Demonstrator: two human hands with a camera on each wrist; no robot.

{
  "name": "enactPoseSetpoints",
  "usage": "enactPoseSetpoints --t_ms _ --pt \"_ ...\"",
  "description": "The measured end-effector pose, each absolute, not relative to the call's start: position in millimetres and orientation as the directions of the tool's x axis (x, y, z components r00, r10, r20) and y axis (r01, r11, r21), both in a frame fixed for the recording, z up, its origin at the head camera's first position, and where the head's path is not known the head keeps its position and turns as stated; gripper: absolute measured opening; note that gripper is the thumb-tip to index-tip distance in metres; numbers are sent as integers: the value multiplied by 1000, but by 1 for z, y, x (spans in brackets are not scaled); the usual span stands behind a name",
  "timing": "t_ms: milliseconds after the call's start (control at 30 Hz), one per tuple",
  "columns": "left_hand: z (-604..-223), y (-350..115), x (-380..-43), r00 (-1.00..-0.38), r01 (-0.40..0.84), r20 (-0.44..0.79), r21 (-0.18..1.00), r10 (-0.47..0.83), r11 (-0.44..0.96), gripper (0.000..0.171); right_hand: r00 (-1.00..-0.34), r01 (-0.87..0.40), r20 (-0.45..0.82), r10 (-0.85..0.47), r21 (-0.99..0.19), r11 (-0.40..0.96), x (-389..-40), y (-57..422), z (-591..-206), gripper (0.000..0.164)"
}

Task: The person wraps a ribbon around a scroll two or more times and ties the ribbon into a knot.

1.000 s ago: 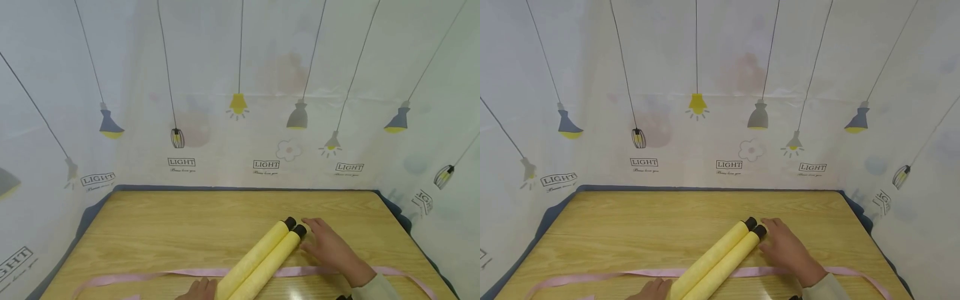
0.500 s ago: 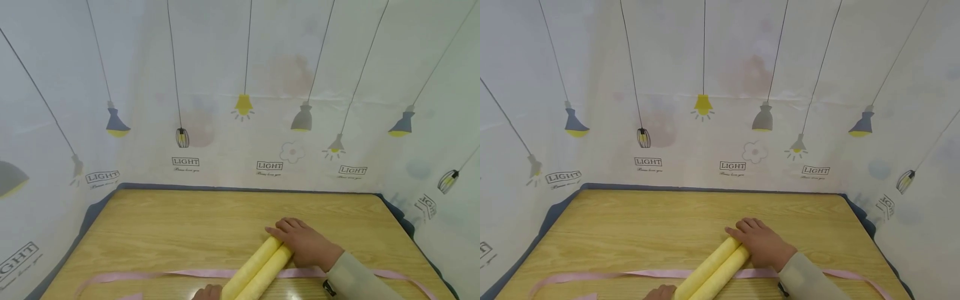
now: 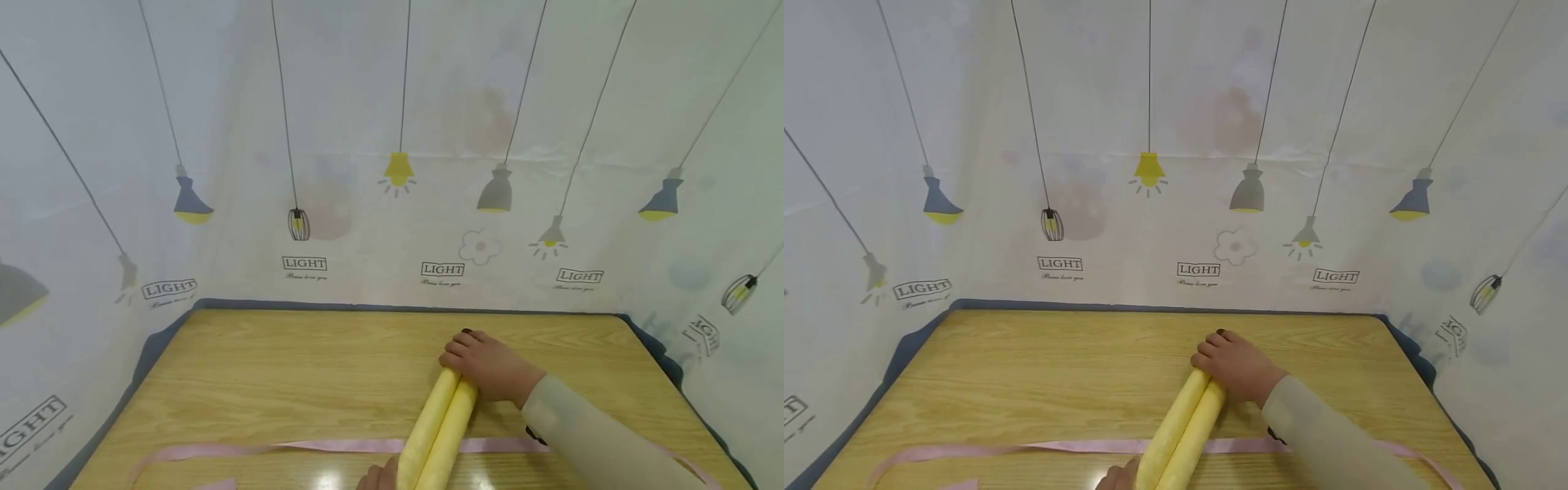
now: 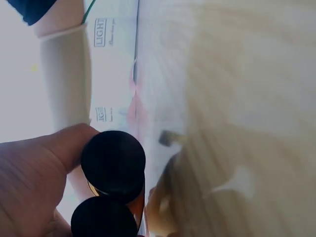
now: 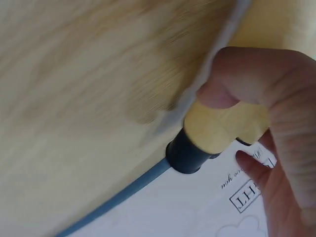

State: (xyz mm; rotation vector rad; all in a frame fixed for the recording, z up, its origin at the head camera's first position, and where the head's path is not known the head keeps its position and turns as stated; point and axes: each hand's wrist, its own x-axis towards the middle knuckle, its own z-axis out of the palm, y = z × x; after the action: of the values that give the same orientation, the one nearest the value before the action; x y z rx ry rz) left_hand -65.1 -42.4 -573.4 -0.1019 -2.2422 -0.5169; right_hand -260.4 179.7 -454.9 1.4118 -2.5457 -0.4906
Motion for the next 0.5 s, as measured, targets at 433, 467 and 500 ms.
enactPoseSetpoints --t_ms 433,467,500 --pt "-704 -10 -97 -579 170 793 344 -189 923 48 -405 -772 -104 -908 571 279 -276 159 -445 48" --pt "-711 -9 -95 -613 161 770 341 -177 926 53 -394 -775 -101 -913 571 271 -276 159 -446 46" --pt "-719 -9 -97 -613 167 773 328 -162 930 55 -384 -776 -97 -918 573 264 -276 158 -446 44"
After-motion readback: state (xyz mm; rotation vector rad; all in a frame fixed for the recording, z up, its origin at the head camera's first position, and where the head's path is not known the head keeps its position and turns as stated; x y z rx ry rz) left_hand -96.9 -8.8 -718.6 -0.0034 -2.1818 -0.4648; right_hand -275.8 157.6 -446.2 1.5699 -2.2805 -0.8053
